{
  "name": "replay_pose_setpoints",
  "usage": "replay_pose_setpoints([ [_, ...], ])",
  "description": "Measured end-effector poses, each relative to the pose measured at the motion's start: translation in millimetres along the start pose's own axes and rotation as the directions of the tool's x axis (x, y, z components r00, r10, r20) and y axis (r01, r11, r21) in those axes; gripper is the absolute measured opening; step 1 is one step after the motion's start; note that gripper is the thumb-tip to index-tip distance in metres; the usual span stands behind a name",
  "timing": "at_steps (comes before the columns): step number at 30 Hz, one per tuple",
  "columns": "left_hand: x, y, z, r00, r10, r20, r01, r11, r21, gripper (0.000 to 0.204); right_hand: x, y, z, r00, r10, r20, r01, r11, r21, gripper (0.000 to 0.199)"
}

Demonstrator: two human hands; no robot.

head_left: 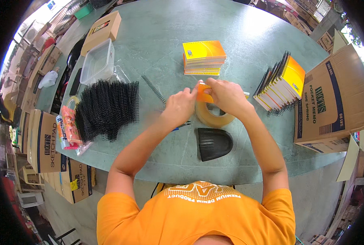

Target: The person assembles spiral notebooks by threading a plastic coil through the pre-punched holes of notebook covers and pages, then uses pliers to cut the excess coil and crimp the ends.

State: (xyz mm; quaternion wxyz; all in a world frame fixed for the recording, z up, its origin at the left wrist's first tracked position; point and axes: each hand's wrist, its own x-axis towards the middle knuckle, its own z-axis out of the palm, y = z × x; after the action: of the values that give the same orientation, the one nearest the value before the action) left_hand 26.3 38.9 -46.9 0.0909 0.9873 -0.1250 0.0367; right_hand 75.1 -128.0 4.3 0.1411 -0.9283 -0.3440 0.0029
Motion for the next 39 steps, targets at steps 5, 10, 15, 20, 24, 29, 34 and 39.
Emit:
replay_pose_setpoints([
  [5,0,10,-1,0.989,-0.06,-0.133,0.048,0.995,-0.09,0.055,1,-1,-1,0.998,-0.041,0.041,0.04,0.998,0.042,0.019],
  [10,-2,3,-5,0.938,-0.115,-0.328,-0.008,0.936,-0.351,0.036,0,5,5,0.999,-0.049,0.006,0.048,0.998,0.026,0.024],
  [15,-17,4,-23,0.906,-0.121,-0.405,-0.116,0.851,-0.513,0.028,2,6,4,1.0,0.001,-0.03,0.001,0.996,0.089,0.021],
  [20,-13,11,-22,0.899,-0.157,-0.408,-0.105,0.827,-0.552,0.019,2,1,-6,0.999,0.0,0.049,-0.007,0.99,0.137,0.021],
  [24,-13,10,-15,0.809,-0.097,-0.579,-0.18,0.898,-0.402,0.015,1,2,-7,0.999,-0.004,0.054,-0.004,0.988,0.152,0.022],
  [29,-7,13,-21,0.793,-0.124,-0.596,-0.158,0.904,-0.398,0.012,1,2,-9,0.996,-0.046,0.079,0.034,0.989,0.143,0.024],
  [34,1,9,-20,0.732,-0.086,-0.676,-0.259,0.883,-0.393,0.016,4,8,-8,0.999,-0.021,0.032,0.016,0.989,0.15,0.025],
  [39,-9,17,-25,0.833,-0.191,-0.519,-0.191,0.782,-0.593,0.018,7,11,-10,0.997,-0.06,0.054,0.049,0.979,0.197,0.026],
])
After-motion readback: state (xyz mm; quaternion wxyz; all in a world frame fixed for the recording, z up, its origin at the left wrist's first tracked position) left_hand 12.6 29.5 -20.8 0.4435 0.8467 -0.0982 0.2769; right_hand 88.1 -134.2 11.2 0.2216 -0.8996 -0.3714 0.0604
